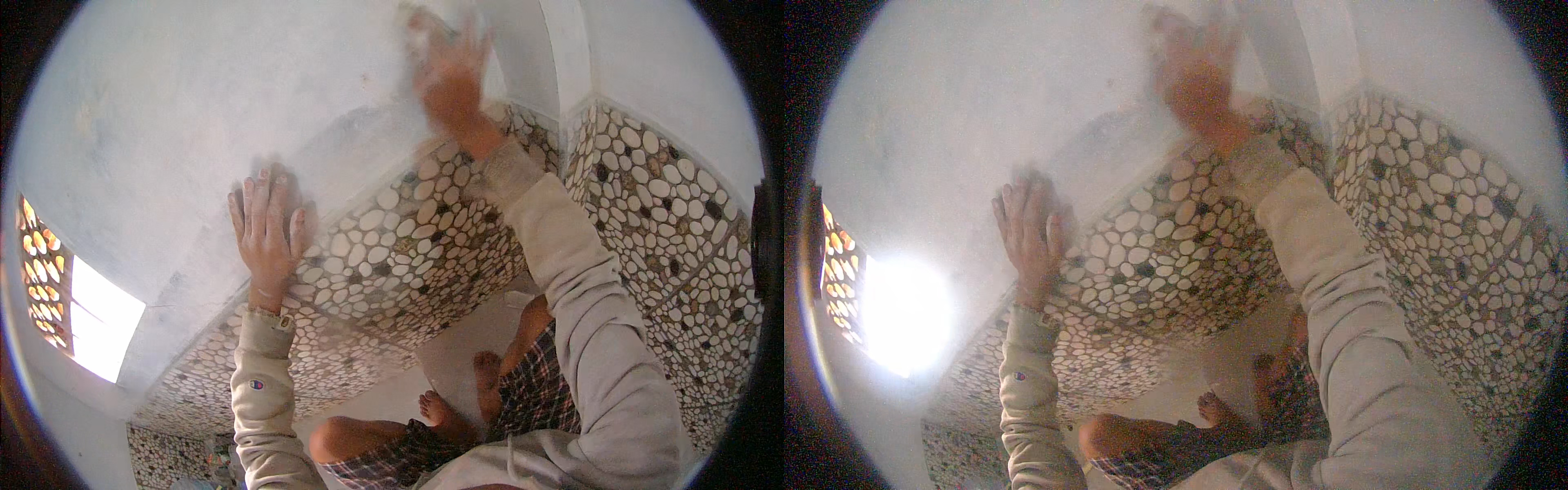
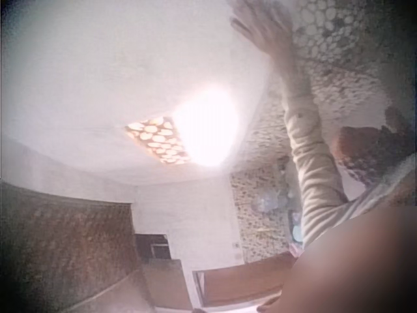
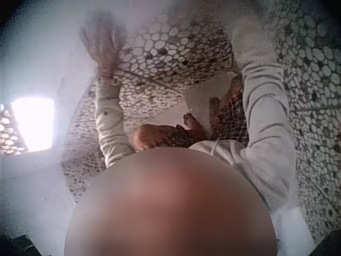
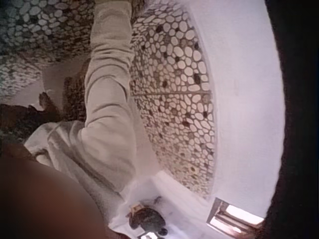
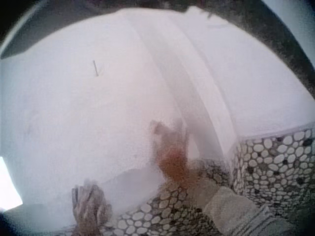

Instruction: The person sits on the floor and wipes a white wall section above a pebble-tiled lower wall using a white cloth. The person repeatedly rubs the wall surface with both hands, focusing on the area near a window.

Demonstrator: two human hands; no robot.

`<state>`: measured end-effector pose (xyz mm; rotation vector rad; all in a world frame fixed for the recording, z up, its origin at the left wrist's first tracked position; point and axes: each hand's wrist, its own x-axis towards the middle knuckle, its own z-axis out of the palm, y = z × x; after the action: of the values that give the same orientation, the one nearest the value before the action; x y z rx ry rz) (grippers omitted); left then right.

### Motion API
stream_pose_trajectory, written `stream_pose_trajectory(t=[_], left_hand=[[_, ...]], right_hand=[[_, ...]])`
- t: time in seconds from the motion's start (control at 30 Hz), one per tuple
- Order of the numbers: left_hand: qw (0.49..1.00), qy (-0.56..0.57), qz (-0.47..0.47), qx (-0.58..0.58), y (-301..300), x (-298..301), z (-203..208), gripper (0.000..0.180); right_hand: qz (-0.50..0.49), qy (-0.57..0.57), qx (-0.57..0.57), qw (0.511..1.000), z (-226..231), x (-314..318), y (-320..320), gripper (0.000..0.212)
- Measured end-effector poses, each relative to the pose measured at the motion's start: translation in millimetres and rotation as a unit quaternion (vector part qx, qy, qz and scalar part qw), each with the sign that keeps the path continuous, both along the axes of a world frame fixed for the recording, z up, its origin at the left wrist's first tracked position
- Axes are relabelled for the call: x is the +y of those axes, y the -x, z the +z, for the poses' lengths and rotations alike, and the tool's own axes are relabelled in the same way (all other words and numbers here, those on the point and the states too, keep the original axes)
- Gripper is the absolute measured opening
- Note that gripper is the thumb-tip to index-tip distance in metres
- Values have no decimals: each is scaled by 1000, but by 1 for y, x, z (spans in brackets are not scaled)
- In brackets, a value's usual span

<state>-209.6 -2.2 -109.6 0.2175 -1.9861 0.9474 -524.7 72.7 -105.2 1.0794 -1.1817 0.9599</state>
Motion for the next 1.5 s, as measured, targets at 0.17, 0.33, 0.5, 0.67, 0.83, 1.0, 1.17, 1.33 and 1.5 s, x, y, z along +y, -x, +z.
stream_pose_trajectory(t=[0.17,0.33,0.5,0.67,0.83,1.0,1.17,1.33,1.5], left_hand=[[1000,-14,10,3,-6,3,0,42],[1000,-2,1,5,-5,-2,0,42],[1000,-5,-9,6,-12,2,4,43],[999,-24,-38,8,2,2,0,44],[1000,-4,-18,19,-9,-1,-1,42],[1000,-15,-3,11,-6,2,2,42],[999,-17,-9,30,-3,2,2,41],[1000,-22,3,16,-14,2,0,41],[1000,-8,-8,25,-2,-2,3,41]], right_hand=[[185,-141,188,954,-40,-15,-38,49],[57,-11,10,998,-8,7,-44,48],[126,-156,203,958,-29,14,-49,44],[105,-15,51,993,-33,-4,-11,51],[26,-106,213,971,-29,23,-32,58],[79,-108,69,989,-36,12,-42,53],[-34,-3,40,999,-13,2,14,44],[103,-95,149,979,-24,-3,-41,33],[-25,163,-166,972,41,-8,0,34]])
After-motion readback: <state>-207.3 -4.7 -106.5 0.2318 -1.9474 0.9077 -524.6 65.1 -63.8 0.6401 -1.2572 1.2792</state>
